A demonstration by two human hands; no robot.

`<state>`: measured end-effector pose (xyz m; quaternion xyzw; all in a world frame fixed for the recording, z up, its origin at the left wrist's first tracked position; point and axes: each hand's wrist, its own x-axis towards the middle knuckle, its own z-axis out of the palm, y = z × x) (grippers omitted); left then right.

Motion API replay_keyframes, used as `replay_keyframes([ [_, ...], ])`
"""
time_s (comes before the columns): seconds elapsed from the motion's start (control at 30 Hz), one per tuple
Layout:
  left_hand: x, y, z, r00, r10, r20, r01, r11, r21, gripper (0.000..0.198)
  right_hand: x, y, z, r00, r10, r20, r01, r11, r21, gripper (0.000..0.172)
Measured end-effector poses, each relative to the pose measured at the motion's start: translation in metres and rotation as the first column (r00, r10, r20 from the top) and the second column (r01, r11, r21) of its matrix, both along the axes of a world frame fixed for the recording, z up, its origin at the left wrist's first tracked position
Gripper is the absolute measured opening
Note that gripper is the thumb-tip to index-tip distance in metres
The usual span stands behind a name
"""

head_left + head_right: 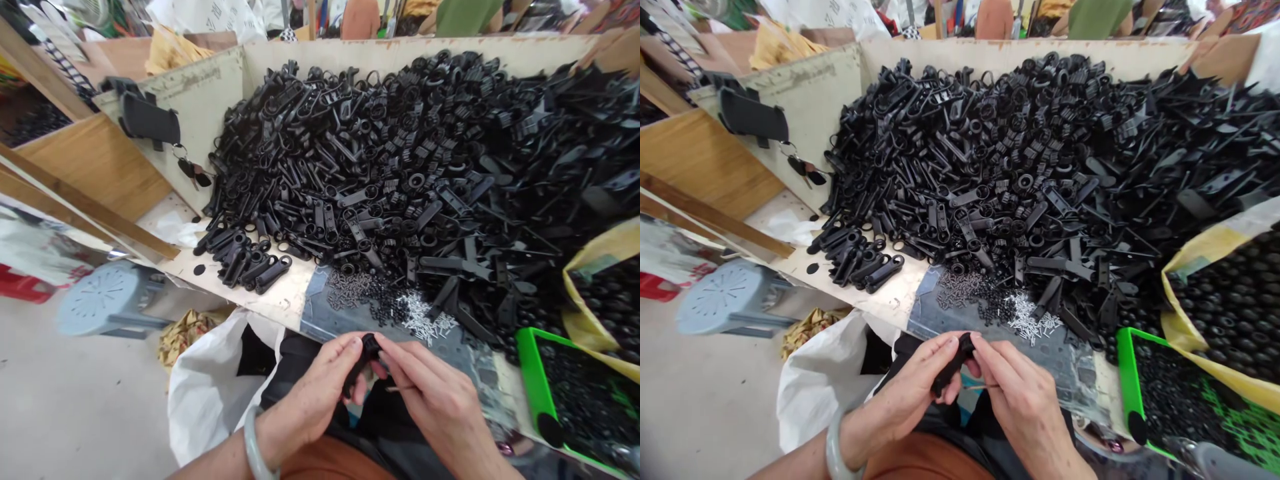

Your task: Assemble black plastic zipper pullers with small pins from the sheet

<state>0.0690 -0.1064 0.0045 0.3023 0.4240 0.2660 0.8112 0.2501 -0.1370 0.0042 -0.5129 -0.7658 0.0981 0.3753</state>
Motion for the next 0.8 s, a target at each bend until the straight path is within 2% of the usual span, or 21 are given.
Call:
replay_keyframes([
  [0.1,-0.002,0.000,-0.002,0.999,-0.024,-0.038,0.025,0.999,0.030,0.047,0.001,0.001,0.003,0.998,-0.014,-0.061,0.008,0.996,-0.088,0.020],
  [0.2,-0.002,0.002,-0.001,0.998,-0.040,-0.044,0.042,0.999,0.034,0.048,0.003,0.003,0.006,0.994,0.020,-0.104,-0.037,0.987,-0.159,0.019],
  [0.53,-0.006,0.006,0.011,0.989,-0.116,-0.090,0.121,0.991,0.061,0.053,0.012,0.004,0.002,0.981,0.085,-0.177,-0.119,0.974,-0.194,0.024],
  [0.67,-0.008,0.005,0.010,0.988,-0.131,-0.082,0.134,0.991,0.029,0.054,0.012,0.001,-0.001,0.979,0.064,-0.194,-0.101,0.977,-0.190,0.020],
  [0.8,-0.007,0.003,0.006,0.991,-0.112,-0.075,0.112,0.994,-0.009,0.051,0.007,-0.003,-0.003,0.980,-0.026,-0.196,-0.018,0.976,-0.219,0.015],
])
